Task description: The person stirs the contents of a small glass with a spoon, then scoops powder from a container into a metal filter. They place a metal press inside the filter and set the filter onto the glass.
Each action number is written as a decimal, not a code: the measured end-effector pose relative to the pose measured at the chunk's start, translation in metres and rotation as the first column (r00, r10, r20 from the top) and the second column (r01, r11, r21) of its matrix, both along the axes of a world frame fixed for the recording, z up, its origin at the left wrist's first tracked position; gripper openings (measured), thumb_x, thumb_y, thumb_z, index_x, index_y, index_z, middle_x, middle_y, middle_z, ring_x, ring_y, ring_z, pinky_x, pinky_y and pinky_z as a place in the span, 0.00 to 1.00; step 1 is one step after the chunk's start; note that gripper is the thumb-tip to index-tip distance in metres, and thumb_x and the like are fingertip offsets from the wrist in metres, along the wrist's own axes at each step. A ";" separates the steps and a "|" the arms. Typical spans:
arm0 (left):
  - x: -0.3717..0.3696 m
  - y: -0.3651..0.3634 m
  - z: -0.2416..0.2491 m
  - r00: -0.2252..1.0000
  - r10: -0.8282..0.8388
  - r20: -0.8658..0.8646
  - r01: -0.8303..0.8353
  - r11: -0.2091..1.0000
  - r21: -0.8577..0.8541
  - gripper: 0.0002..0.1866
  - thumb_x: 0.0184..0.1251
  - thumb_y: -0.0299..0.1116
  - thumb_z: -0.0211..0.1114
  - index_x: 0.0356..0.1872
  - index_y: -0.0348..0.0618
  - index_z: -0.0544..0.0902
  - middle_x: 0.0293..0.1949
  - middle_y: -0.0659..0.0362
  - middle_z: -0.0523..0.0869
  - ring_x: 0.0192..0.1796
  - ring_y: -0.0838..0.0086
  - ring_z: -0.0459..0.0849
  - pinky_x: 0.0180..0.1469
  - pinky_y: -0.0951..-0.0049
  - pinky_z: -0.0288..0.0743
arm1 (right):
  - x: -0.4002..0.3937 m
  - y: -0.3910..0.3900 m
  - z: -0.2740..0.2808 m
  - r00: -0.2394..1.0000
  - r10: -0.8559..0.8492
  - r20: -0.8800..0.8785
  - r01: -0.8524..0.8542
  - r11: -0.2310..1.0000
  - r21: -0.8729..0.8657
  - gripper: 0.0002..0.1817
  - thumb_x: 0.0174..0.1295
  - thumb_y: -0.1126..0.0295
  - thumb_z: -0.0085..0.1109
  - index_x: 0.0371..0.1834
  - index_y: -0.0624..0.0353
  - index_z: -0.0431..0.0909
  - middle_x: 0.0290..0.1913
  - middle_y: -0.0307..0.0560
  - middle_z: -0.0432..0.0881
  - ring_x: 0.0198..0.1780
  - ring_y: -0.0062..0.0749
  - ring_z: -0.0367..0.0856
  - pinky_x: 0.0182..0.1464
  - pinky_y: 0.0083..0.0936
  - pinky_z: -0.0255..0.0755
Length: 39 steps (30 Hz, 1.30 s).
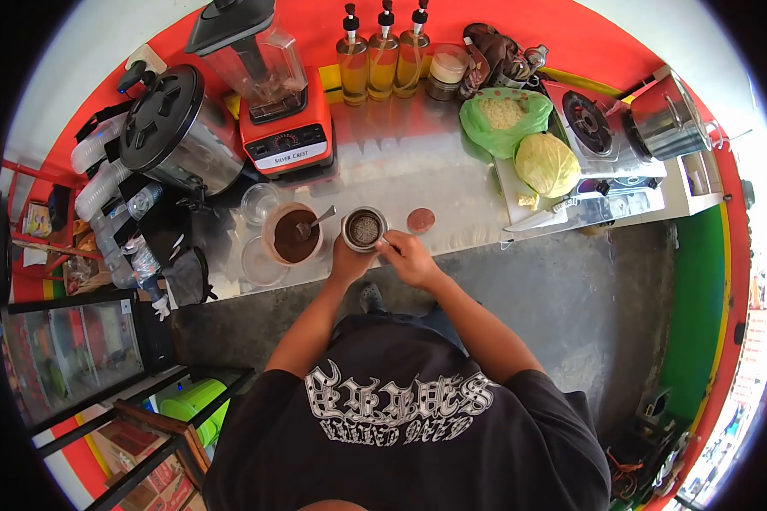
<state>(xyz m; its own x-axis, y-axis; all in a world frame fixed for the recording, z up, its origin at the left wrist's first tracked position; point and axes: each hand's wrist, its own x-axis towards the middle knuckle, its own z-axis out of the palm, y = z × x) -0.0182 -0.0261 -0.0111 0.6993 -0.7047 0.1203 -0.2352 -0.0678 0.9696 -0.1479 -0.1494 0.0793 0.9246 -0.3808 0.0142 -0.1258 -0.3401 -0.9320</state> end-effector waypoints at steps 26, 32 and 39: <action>0.001 -0.005 -0.006 1.000 -0.003 -0.027 0.001 0.998 -0.066 0.39 0.61 0.27 0.83 0.72 0.42 0.73 0.63 0.52 0.88 0.67 0.60 0.88 0.66 0.62 0.81 | -0.003 -0.018 -0.010 0.992 0.014 -0.122 -0.008 0.999 0.049 0.24 0.86 0.57 0.56 0.33 0.64 0.70 0.27 0.42 0.65 0.32 0.26 0.62 0.36 0.35 0.63; 0.000 -0.005 -0.001 1.000 0.027 0.002 -0.027 1.000 -0.007 0.41 0.60 0.29 0.85 0.72 0.43 0.73 0.63 0.52 0.88 0.67 0.60 0.88 0.66 0.62 0.81 | -0.001 -0.020 -0.008 0.988 0.026 -0.153 -0.012 0.995 0.096 0.24 0.85 0.56 0.58 0.33 0.64 0.72 0.24 0.41 0.64 0.30 0.25 0.61 0.35 0.35 0.63; 0.005 -0.005 -0.011 0.999 0.034 0.014 -0.034 0.998 0.049 0.41 0.58 0.31 0.87 0.72 0.44 0.73 0.62 0.52 0.88 0.66 0.59 0.88 0.66 0.61 0.81 | 0.005 -0.030 -0.001 0.981 0.110 -0.161 -0.110 0.994 0.013 0.21 0.83 0.60 0.60 0.34 0.67 0.78 0.23 0.47 0.67 0.29 0.26 0.63 0.33 0.37 0.63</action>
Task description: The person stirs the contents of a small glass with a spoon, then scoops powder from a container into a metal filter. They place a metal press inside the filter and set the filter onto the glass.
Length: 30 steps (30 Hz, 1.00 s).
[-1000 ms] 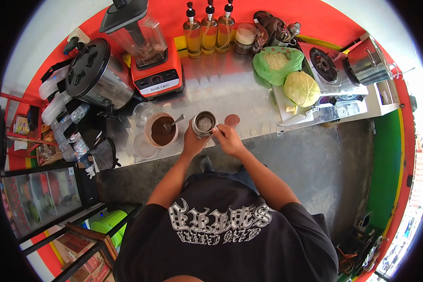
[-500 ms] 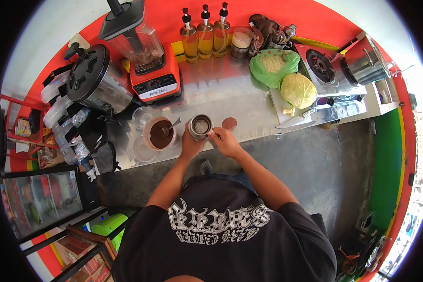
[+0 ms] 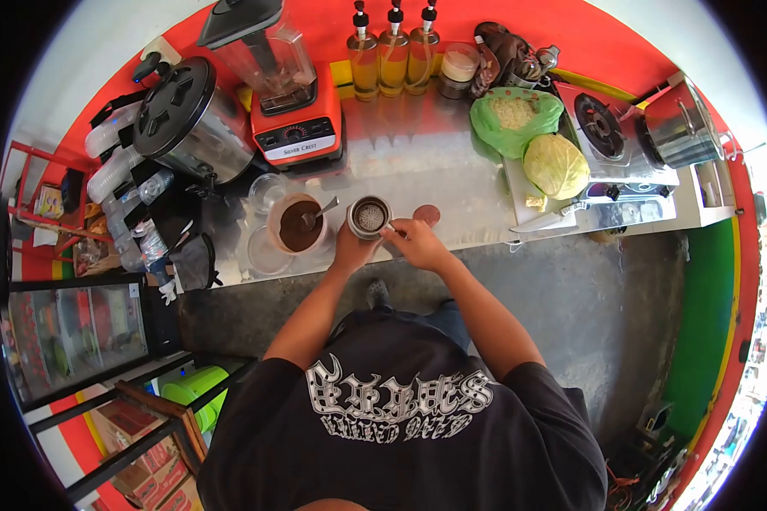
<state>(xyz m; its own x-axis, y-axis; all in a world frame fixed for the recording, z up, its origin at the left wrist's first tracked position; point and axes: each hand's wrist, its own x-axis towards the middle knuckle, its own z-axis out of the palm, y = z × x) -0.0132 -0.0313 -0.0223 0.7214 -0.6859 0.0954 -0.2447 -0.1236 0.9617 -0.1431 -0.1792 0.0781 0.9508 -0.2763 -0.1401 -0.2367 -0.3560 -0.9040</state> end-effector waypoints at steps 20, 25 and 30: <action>-0.021 0.002 0.054 0.997 -0.005 -0.081 0.009 0.999 0.044 0.39 0.61 0.29 0.86 0.71 0.42 0.73 0.61 0.55 0.87 0.65 0.68 0.86 0.68 0.64 0.79 | -0.010 -0.034 0.002 0.986 0.159 0.045 -0.162 0.984 0.073 0.22 0.83 0.57 0.59 0.36 0.67 0.78 0.24 0.54 0.72 0.27 0.37 0.69 0.35 0.40 0.68; -0.046 -0.012 0.097 0.991 0.084 -0.101 -0.074 0.992 0.098 0.38 0.62 0.28 0.85 0.71 0.41 0.74 0.60 0.55 0.87 0.64 0.67 0.86 0.68 0.64 0.79 | -0.024 -0.054 0.014 0.981 0.142 0.135 -0.153 0.985 0.075 0.20 0.82 0.58 0.60 0.39 0.67 0.83 0.28 0.57 0.77 0.31 0.44 0.76 0.39 0.42 0.71; -0.067 -0.028 0.092 0.992 0.122 0.019 -0.123 0.992 0.021 0.38 0.63 0.26 0.84 0.71 0.41 0.73 0.61 0.55 0.87 0.65 0.65 0.86 0.67 0.64 0.79 | -0.036 -0.081 0.038 0.950 0.226 0.214 -0.219 0.974 -0.056 0.18 0.80 0.60 0.62 0.38 0.67 0.82 0.32 0.58 0.80 0.37 0.59 0.79 0.42 0.46 0.72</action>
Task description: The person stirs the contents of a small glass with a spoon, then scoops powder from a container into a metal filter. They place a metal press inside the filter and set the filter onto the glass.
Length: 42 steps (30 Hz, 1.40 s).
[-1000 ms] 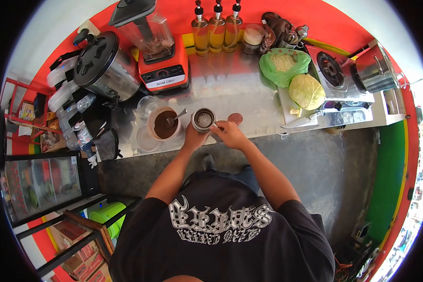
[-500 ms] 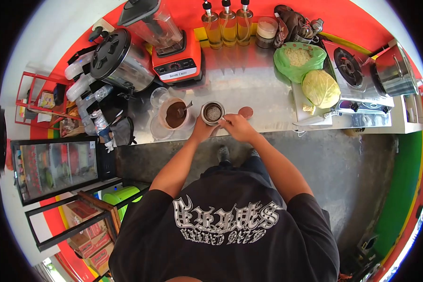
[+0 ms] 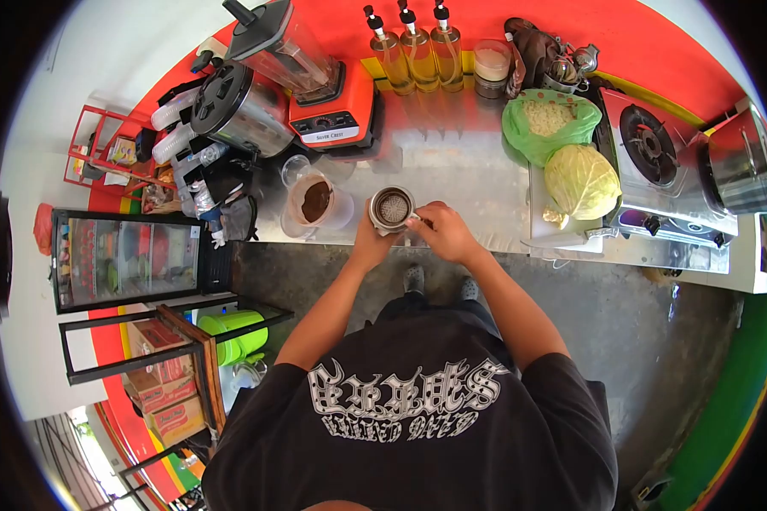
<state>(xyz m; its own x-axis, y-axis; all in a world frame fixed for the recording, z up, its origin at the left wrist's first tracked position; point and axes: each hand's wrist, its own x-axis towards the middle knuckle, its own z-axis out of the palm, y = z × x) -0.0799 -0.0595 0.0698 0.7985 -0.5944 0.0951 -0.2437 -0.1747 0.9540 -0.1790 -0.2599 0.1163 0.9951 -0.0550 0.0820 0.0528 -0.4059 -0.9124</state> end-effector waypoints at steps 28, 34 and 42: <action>-0.004 0.007 0.044 0.998 -0.043 0.039 0.045 0.998 -0.051 0.39 0.61 0.25 0.83 0.73 0.41 0.73 0.64 0.55 0.86 0.67 0.66 0.86 0.70 0.63 0.78 | -0.011 0.007 0.036 0.963 0.097 0.250 -0.078 0.994 -0.083 0.18 0.79 0.63 0.63 0.35 0.67 0.75 0.32 0.62 0.76 0.36 0.63 0.74 0.41 0.48 0.70; 0.026 0.025 0.038 0.990 -0.140 0.031 0.142 0.986 -0.082 0.43 0.59 0.27 0.86 0.74 0.40 0.70 0.62 0.56 0.86 0.64 0.70 0.85 0.69 0.65 0.78 | -0.003 0.033 0.052 0.999 -0.002 0.044 0.008 0.993 -0.120 0.18 0.79 0.64 0.62 0.33 0.67 0.75 0.31 0.62 0.75 0.37 0.62 0.74 0.43 0.48 0.70; 0.038 0.044 0.025 0.970 -0.240 -0.038 0.234 0.964 -0.130 0.43 0.60 0.29 0.85 0.76 0.44 0.72 0.66 0.54 0.86 0.68 0.66 0.85 0.71 0.64 0.78 | -0.004 0.061 0.039 0.999 -0.011 0.038 0.016 0.991 -0.132 0.20 0.82 0.63 0.60 0.33 0.69 0.74 0.28 0.57 0.72 0.33 0.52 0.68 0.39 0.43 0.66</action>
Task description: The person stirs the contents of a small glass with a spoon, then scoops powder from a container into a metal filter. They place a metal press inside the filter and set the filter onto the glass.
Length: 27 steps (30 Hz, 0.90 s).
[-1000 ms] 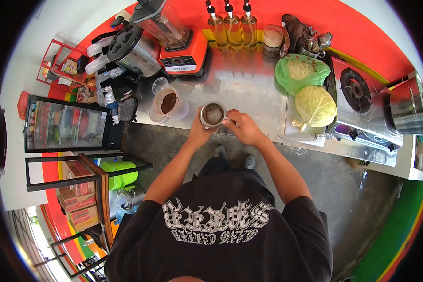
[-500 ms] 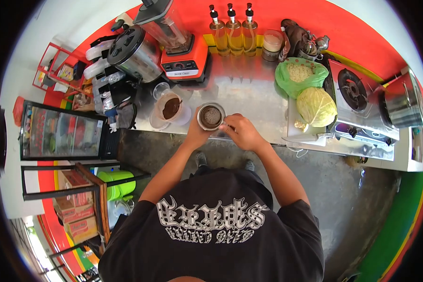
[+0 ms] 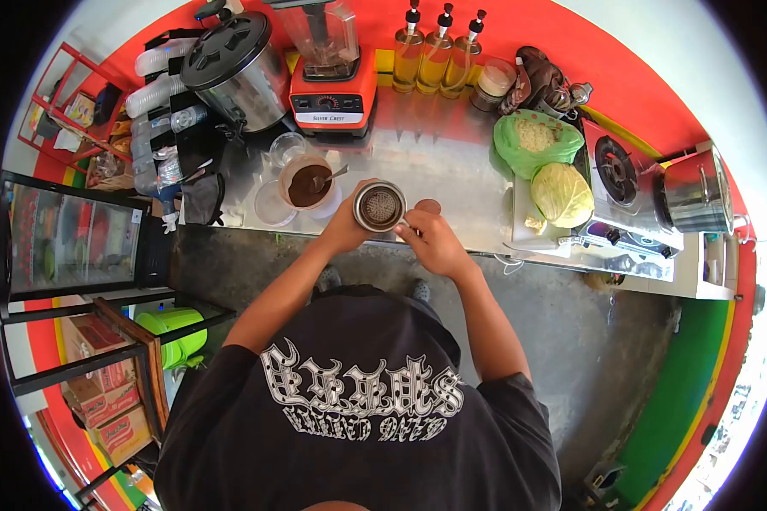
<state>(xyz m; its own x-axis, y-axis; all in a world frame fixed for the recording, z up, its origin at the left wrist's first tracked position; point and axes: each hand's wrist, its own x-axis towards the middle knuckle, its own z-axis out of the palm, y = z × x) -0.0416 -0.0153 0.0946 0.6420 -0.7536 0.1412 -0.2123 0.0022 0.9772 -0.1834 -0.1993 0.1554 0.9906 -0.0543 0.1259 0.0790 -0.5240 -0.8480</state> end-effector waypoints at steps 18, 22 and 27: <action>0.018 0.001 -0.025 0.893 -0.317 -0.320 0.331 0.943 -0.011 0.48 0.61 0.29 0.87 0.81 0.45 0.68 0.72 0.59 0.81 0.74 0.68 0.80 0.76 0.59 0.75 | 0.009 0.012 -0.013 0.942 -0.229 -0.244 0.287 0.929 0.235 0.23 0.83 0.64 0.59 0.28 0.67 0.71 0.29 0.49 0.67 0.37 0.34 0.65 0.45 0.36 0.68; 0.018 -0.002 -0.029 0.833 -0.285 -0.474 0.297 0.954 -0.053 0.49 0.61 0.29 0.87 0.81 0.46 0.68 0.72 0.58 0.81 0.74 0.69 0.79 0.77 0.60 0.75 | 0.014 0.014 -0.011 0.900 -0.335 -0.279 0.398 0.893 0.211 0.24 0.83 0.64 0.60 0.26 0.67 0.71 0.28 0.48 0.68 0.37 0.36 0.66 0.46 0.35 0.68; 0.020 -0.001 -0.044 0.941 -0.203 -0.272 0.221 0.975 0.037 0.49 0.59 0.25 0.86 0.81 0.47 0.67 0.72 0.59 0.81 0.76 0.69 0.78 0.77 0.61 0.75 | 0.017 0.006 -0.043 0.955 -0.235 -0.179 0.263 0.952 0.157 0.25 0.84 0.60 0.58 0.28 0.66 0.73 0.25 0.46 0.70 0.35 0.30 0.70 0.42 0.33 0.68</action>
<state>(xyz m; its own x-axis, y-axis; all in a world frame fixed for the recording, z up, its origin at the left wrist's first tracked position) -0.0219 -0.0167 0.0506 0.4736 -0.8782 -0.0667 0.0528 -0.0473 0.9975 -0.1664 -0.1936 0.1122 0.9489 -0.3089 -0.0638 -0.1759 -0.3504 -0.9199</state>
